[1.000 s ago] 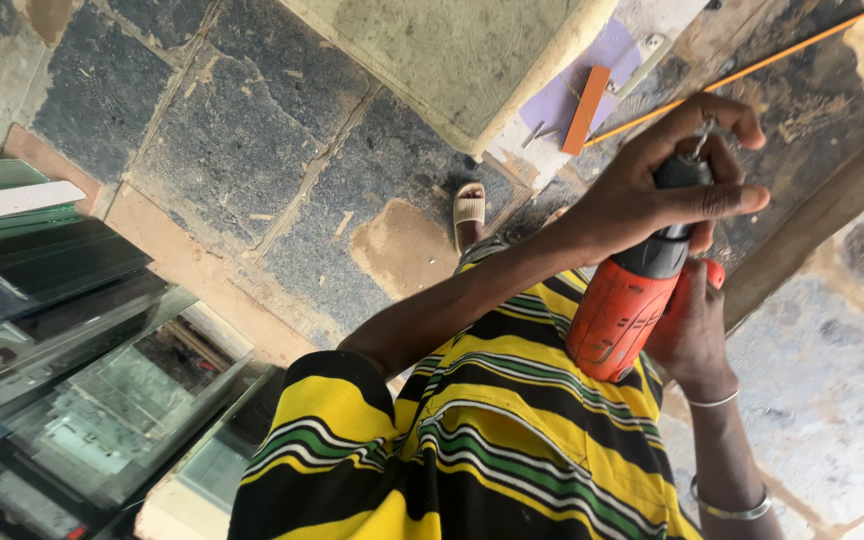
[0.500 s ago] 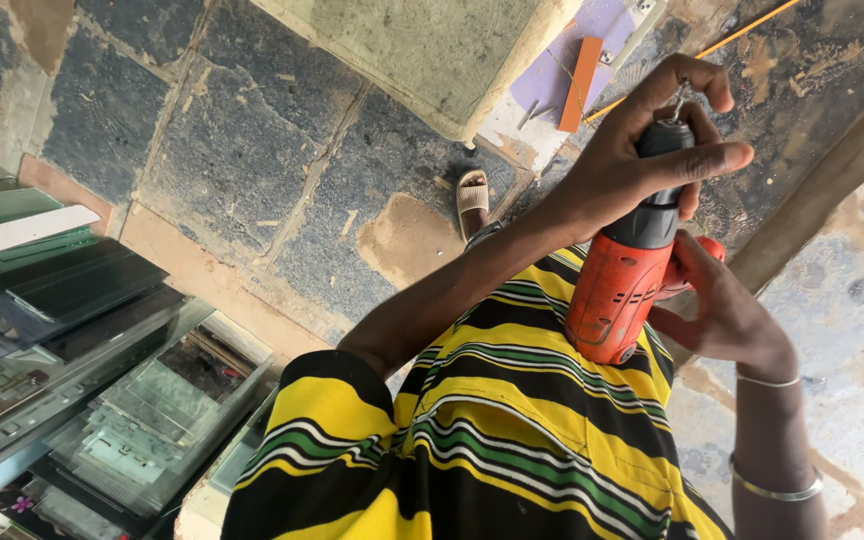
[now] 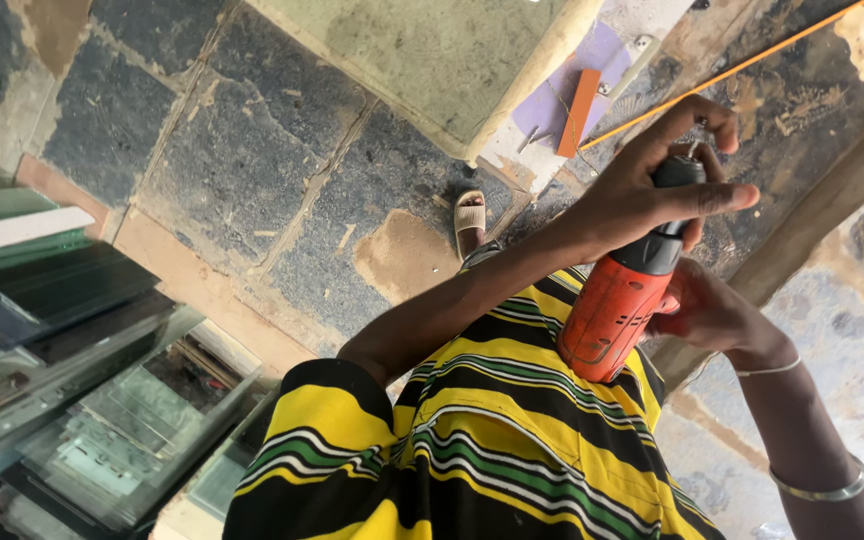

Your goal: The person uses a corded drill to make holes in a purple board placed on a workbench. They hold the board steady with one hand while operating the drill with the other, drilling multiple holes in sequence.

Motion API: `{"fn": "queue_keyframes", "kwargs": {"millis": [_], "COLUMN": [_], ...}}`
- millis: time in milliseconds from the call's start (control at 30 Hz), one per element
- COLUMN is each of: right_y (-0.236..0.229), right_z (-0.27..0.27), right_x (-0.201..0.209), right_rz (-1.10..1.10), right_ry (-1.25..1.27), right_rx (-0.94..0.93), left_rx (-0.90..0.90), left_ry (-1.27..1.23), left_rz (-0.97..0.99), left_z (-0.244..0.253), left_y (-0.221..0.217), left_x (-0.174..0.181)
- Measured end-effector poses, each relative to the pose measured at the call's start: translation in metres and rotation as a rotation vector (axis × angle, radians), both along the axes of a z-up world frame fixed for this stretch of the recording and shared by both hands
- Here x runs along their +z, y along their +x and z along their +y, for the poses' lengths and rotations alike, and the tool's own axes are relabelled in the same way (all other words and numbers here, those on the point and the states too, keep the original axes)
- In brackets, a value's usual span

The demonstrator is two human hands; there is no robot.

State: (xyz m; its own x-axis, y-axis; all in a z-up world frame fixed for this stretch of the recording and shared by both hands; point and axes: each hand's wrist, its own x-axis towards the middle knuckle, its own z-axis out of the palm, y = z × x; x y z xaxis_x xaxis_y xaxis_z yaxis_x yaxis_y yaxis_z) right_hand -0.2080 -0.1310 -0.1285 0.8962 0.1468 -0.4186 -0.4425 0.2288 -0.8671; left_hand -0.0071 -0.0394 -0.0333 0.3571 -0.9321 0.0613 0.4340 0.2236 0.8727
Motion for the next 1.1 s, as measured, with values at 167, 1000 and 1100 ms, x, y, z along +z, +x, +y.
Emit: {"fn": "queue_keyframes", "kwargs": {"millis": [167, 1000, 1100], "right_y": [-0.008, 0.013, 0.017], "right_z": [0.005, 0.009, 0.015], "right_x": [-0.003, 0.027, 0.02], "right_rz": [-0.046, -0.462, -0.383], "right_ry": [-0.167, -0.604, -0.696], "right_rx": [-0.025, 0.164, 0.115], "left_rx": [-0.007, 0.026, 0.061], "left_ry": [0.049, 0.136, 0.129], "left_rz": [-0.015, -0.042, -0.047], "left_z": [-0.002, 0.007, 0.006], "left_y": [-0.001, 0.002, 0.003], "left_x": [-0.002, 0.006, 0.006]}}
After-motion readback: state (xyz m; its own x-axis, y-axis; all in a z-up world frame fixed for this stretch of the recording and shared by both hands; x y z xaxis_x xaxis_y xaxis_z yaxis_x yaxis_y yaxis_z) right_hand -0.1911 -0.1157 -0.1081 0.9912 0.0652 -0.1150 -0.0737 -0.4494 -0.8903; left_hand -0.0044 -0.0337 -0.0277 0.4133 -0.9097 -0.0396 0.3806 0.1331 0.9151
